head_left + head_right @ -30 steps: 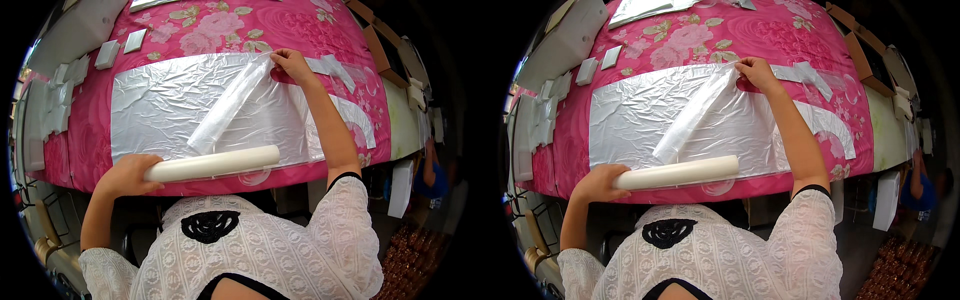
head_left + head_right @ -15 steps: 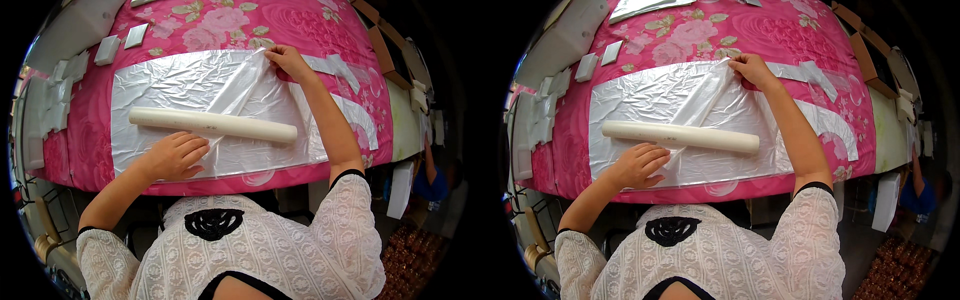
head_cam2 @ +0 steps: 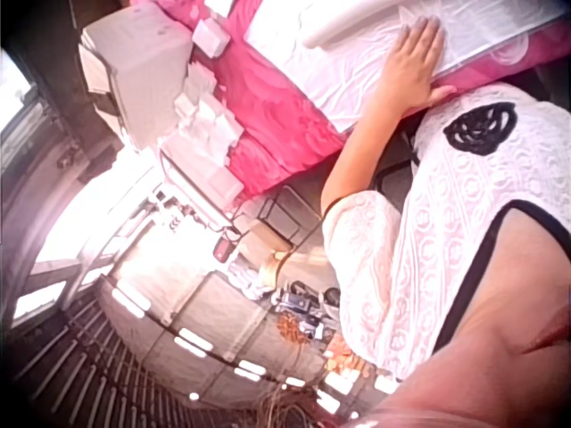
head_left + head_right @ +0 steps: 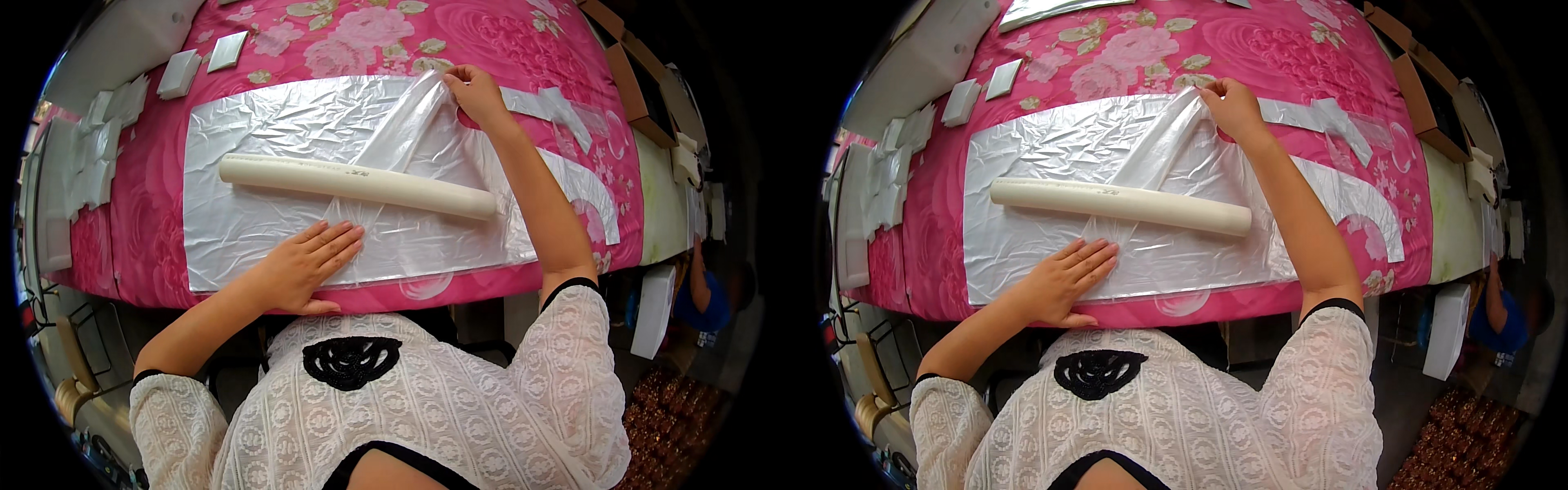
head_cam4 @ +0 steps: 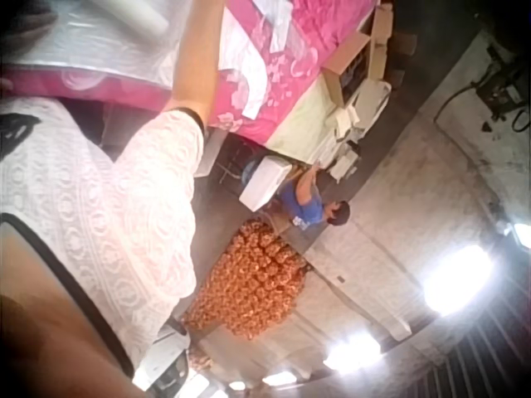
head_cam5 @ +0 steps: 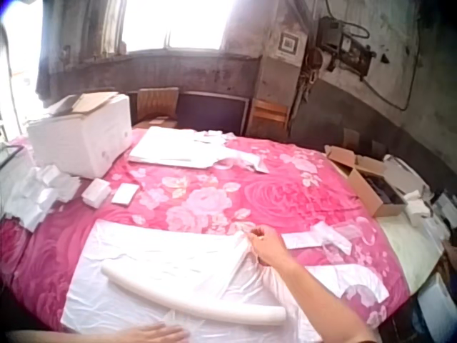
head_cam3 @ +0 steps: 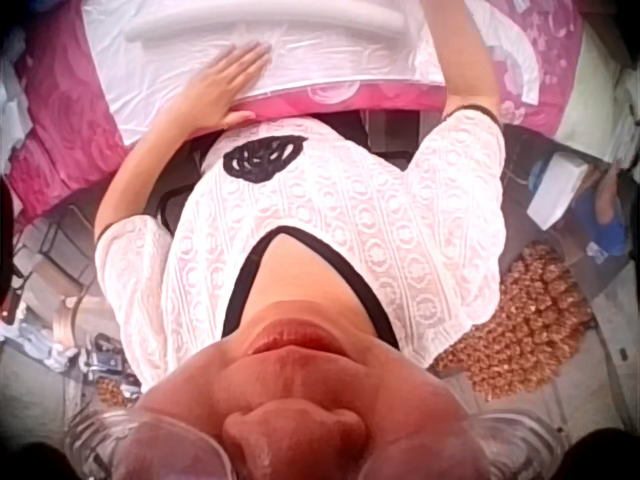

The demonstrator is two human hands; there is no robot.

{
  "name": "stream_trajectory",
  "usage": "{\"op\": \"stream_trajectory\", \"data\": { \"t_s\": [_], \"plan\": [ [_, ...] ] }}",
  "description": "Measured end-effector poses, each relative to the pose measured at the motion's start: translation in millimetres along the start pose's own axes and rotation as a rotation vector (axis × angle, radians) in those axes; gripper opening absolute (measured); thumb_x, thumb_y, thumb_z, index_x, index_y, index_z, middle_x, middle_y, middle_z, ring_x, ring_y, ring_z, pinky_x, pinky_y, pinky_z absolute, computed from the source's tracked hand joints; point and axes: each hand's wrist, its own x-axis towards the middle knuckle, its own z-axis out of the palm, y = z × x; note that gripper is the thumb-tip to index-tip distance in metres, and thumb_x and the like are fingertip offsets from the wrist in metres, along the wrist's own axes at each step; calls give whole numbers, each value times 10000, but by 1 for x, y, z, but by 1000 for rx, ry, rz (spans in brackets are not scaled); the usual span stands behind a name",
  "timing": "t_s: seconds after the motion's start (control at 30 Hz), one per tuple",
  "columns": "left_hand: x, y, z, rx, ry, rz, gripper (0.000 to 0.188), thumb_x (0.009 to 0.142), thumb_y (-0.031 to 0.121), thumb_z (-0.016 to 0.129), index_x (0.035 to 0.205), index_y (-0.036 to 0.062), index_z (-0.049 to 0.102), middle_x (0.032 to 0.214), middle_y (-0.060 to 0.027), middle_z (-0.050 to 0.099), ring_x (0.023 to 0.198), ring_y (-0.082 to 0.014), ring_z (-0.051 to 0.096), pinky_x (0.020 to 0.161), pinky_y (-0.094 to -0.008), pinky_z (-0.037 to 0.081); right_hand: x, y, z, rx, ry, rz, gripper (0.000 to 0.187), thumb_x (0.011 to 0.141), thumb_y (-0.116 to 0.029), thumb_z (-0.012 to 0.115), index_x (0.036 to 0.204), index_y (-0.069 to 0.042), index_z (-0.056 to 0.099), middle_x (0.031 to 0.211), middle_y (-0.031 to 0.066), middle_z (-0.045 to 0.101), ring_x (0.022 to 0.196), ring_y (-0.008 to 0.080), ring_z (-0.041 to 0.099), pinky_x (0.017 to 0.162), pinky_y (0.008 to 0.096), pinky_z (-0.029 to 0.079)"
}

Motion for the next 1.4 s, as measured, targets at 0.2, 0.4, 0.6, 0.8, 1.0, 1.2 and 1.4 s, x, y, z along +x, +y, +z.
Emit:
{"op": "stream_trajectory", "data": {
  "t_s": [0.2, 0.4, 0.6, 0.8, 1.0, 1.2, 1.4],
  "plan": [
    [-2, 8, 5, 24, 20, -30, 858, 818, 604, 455, 1372, -34, 305, 1463, -180, 269, 1368, -294, 245, 1110, -428, 183, -132, -72, 32, -356, -217, -491, 404, 808, -230, 662, 1155, -44, 570, 1096, 129, 583, 951, 266, 568, 813, 361, 465],
    [-2, 9, 6, 21, 28, -23, 869, 811, 611, 459, 1368, -38, 307, 1458, -189, 275, 1366, -304, 247, 1110, -436, 178, -180, -51, 25, -487, -189, -452, 508, 718, -140, 696, 1195, -56, 543, 1056, 131, 588, 944, 310, 554, 823, 391, 455],
    [-4, -2, 0, -241, 228, -23, 809, 825, 531, 495, 1393, -5, 284, 1471, -183, 249, 1373, -312, 224, 1114, -451, 171, -189, -17, -43, -677, 157, -177, 547, 729, -146, 694, 1242, -66, 523, 1055, 131, 593, 954, 310, 555, 826, 386, 454],
    [37, -22, -1, -27, 224, -75, 827, 815, 547, 478, 1390, -17, 287, 1465, -200, 248, 1372, -341, 213, 1116, -462, 155, -197, -22, -53, -492, 152, -116, 544, 745, -156, 681, 1258, -68, 521, 1064, 131, 593, 971, 299, 553, 833, 365, 453],
    [42, -4, 6, 95, 110, -37, 875, 804, 611, 448, 1376, -34, 296, 1457, -221, 248, 1360, -363, 228, 1114, -466, 158, -205, -41, -7, -441, -107, -315, 561, 719, -138, 699, 1253, -92, 535, 1084, 109, 593, 962, 285, 562, 824, 357, 463],
    [38, 5, 9, 63, 98, -50, 867, 783, 600, 489, 1377, -8, 315, 1456, -225, 249, 1362, -365, 223, 1112, -472, 164, -190, -29, -10, -550, -68, -307, 551, 722, -144, 699, 1249, -107, 542, 1076, 102, 599, 970, 282, 556, 834, 364, 458],
    [40, 6, 8, 69, 101, -48, 868, 778, 591, 505, 1383, -1, 312, 1464, -212, 239, 1372, -345, 206, 1117, -456, 165, -161, 12, -56, -693, 184, -192, 541, 745, -203, 688, 1251, -91, 535, 1058, 99, 605, 941, 294, 562, 817, 381, 461]
  ]
}}
